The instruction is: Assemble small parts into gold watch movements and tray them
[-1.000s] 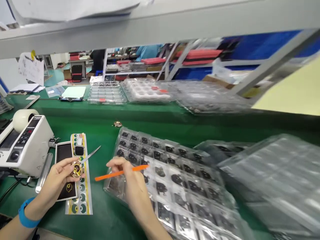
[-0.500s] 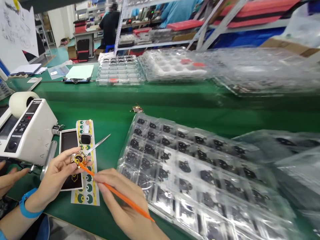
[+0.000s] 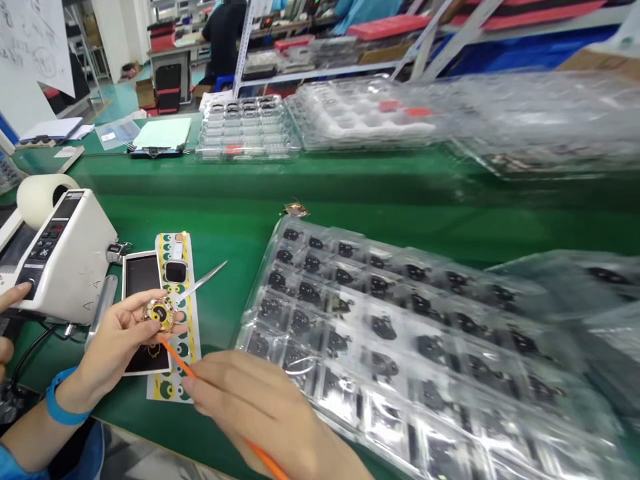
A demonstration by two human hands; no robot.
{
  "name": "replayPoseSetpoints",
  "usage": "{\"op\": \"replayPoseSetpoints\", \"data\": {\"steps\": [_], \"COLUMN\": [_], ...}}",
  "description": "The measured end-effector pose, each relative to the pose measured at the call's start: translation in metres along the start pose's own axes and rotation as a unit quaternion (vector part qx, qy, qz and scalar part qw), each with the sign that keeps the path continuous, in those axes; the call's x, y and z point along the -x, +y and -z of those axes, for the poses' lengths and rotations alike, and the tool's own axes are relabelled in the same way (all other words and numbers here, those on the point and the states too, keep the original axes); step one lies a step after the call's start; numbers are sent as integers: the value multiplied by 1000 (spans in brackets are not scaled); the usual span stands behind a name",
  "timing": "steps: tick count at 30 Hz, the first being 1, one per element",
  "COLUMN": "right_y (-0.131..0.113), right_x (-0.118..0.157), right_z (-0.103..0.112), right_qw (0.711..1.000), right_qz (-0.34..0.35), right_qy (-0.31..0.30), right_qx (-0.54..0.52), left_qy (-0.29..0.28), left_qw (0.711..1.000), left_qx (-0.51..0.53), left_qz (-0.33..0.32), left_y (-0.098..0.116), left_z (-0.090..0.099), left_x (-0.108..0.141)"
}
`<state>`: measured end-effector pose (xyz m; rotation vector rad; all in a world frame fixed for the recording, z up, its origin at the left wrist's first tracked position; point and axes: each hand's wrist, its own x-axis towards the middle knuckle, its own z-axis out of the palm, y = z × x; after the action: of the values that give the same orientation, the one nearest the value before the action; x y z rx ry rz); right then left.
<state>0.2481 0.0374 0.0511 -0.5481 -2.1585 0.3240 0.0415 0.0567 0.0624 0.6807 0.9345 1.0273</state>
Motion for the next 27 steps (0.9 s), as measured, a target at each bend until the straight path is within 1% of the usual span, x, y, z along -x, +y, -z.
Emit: {"op": "replayPoseSetpoints", "data": {"steps": [2, 4, 6, 8, 12, 16, 21, 27], "right_y": [-1, -2, -1, 0, 1, 4, 7, 8], "right_x": [-2, -3, -3, -4, -3, -4, -7, -6], "right_z": [6, 9, 9, 6, 2, 3, 5, 2], "right_qw": [998, 993, 990, 988, 983, 968, 936, 865], "right_qz": [-50, -88, -106, -114, -134, -181, -241, -352], "right_qy": [25, 54, 78, 86, 100, 127, 152, 201], "right_qx": [-38, -55, -57, -58, -71, -121, -207, -298], "left_qy": [-16, -38, -61, -79, -98, -116, -121, -126], "left_qw": [1000, 999, 997, 996, 994, 992, 990, 987], "left_qx": [-6, -9, -14, -24, -42, -50, -63, -78], "left_qz": [0, -15, -33, -39, -28, -5, 19, 62], "left_y": [-1, -3, -4, -3, 1, 2, 0, 3], "left_z": [-1, -2, -3, -5, -7, -5, -2, -2], "left_x": [1, 2, 4, 6, 7, 7, 7, 8]}}
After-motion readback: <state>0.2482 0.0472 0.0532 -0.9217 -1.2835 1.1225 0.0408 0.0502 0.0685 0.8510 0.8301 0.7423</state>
